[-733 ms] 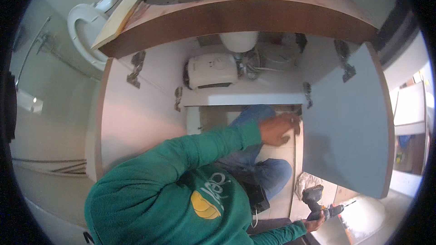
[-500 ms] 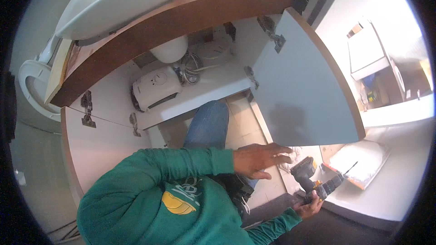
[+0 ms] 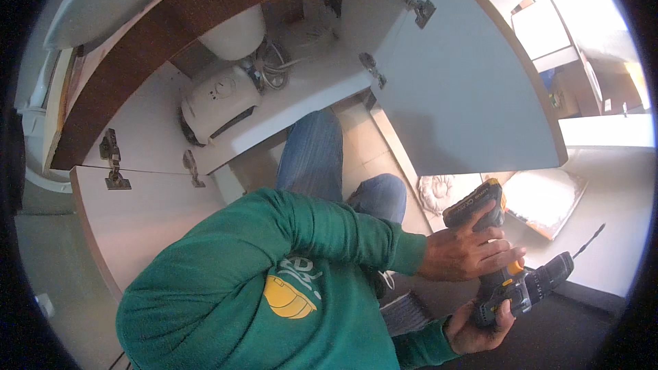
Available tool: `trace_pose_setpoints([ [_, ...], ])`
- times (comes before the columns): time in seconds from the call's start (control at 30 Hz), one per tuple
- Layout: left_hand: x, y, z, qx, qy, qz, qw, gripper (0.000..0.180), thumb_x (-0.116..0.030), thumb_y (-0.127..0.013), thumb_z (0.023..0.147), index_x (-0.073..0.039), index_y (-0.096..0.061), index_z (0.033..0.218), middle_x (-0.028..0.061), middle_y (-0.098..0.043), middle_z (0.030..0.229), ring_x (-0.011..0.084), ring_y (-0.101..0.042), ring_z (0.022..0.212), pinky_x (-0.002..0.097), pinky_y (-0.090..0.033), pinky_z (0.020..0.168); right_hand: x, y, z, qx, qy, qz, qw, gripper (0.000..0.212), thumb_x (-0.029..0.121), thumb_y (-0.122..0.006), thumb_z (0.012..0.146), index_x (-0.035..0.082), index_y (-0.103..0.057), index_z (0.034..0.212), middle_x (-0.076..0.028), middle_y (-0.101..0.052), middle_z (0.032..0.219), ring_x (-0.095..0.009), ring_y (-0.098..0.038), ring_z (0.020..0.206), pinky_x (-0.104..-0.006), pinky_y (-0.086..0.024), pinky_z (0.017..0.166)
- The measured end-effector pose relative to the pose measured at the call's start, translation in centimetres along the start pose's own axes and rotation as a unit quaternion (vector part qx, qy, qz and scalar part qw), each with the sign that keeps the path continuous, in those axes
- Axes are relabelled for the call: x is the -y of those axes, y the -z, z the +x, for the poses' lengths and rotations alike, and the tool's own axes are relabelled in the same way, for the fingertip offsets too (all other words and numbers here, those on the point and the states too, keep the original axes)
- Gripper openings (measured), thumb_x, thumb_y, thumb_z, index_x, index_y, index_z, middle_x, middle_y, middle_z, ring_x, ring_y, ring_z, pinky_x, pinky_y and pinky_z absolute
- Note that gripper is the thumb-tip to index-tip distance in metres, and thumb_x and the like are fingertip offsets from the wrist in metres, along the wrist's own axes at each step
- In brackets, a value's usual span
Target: The person assembles a bathroom vanity cabinet by attaching a door to the frame using a cordless drill. They align the door, secure the hinges with screws, and test the door's movement.
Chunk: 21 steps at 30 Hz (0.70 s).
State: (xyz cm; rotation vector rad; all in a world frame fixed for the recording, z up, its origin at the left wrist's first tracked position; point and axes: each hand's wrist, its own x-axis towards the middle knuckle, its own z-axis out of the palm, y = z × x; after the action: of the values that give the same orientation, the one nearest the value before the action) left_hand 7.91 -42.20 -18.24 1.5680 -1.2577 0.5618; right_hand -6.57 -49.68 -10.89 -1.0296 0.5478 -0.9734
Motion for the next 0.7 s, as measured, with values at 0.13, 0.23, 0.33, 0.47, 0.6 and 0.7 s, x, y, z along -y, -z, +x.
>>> trace_pose_setpoints([
  [0.13, 0.0, 1.4, -0.4, -0.027, 0.013, -0.056, 0.998, 0.066, -0.019, -0.066, 0.095, -0.002, -0.039, 0.154, 0.0023, -0.066, 0.094, 0.0232, -0.069, 0.098, 0.0765, -0.02, 0.118, -2.0, 1.3, -1.5, 0.031, 0.181, -0.058, 0.981, 0.066, 0.036, -0.066, 0.092, -0.005, -0.049, 0.141, -0.022, -0.055, 0.14, -0.033, -0.061, 0.124, -0.049, -0.046, 0.111],
  [0.23, -1.0, 3.3, -0.8, -0.059, 0.027, -0.207, 0.976, 0.068, -0.015, -0.069, 0.093, -0.003, -0.04, 0.153, 0.0043, -0.067, 0.093, 0.0266, -0.071, 0.093, 0.0762, -0.019, 0.118, -3.3, -2.1, -2.2, 0.209, 0.275, -0.041, 0.938, 0.074, 0.045, -0.07, 0.089, -0.002, -0.049, 0.142, -0.021, -0.055, 0.139, -0.032, -0.06, 0.126, -0.0474, -0.048, 0.11],
  [0.33, -0.5, 4.9, -1.9, -0.103, 0.038, -0.29, 0.951, 0.068, -0.015, -0.074, 0.089, -0.007, -0.044, 0.15, 0.0077, -0.067, 0.098, 0.0313, -0.069, 0.1, 0.0752, -0.021, 0.118, -4.2, -4.8, -1.2, 0.328, 0.323, -0.126, 0.879, 0.074, 0.043, -0.071, 0.087, -0.002, -0.049, 0.142, -0.02, -0.056, 0.138, -0.032, -0.06, 0.125, -0.0464, -0.048, 0.109],
  [0.47, 0.4, 6.8, -2.2, -0.178, -0.002, -0.333, 0.926, 0.086, -0.015, -0.089, 0.075, -0.01, -0.047, 0.15, 0.0143, -0.063, 0.124, 0.0316, -0.064, 0.117, 0.0646, -0.04, 0.11, -4.4, -7.6, -1.2, 0.418, 0.318, -0.254, 0.812, 0.075, 0.041, -0.074, 0.086, -0.002, -0.048, 0.142, -0.019, -0.056, 0.137, -0.031, -0.061, 0.124, -0.0451, -0.05, 0.107],
  [0.6, 1.4, 8.8, -3.3, -0.225, 0.057, -0.384, 0.894, 0.08, -0.015, -0.088, 0.071, -0.009, -0.054, 0.143, 0.0193, -0.055, 0.132, 0.0381, -0.05, 0.131, 0.056, -0.04, 0.113, -4.9, -8.9, -1.3, 0.486, 0.276, -0.355, 0.749, 0.076, 0.038, -0.076, 0.084, -0.001, -0.047, 0.142, -0.018, -0.057, 0.136, -0.03, -0.061, 0.123, -0.0438, -0.051, 0.105],
  [0.7, 2.2, 7.1, -4.7, -0.278, 0.075, -0.436, 0.852, 0.088, -0.025, -0.092, 0.06, -0.012, -0.058, 0.14, 0.0212, -0.045, 0.142, 0.0431, -0.033, 0.142, 0.059, -0.031, 0.119, -4.9, -9.9, -1.8, 0.524, 0.246, -0.415, 0.702, 0.077, 0.036, -0.078, 0.082, -0.001, -0.047, 0.142, -0.018, -0.057, 0.136, -0.03, -0.062, 0.122, -0.0428, -0.052, 0.104],
])
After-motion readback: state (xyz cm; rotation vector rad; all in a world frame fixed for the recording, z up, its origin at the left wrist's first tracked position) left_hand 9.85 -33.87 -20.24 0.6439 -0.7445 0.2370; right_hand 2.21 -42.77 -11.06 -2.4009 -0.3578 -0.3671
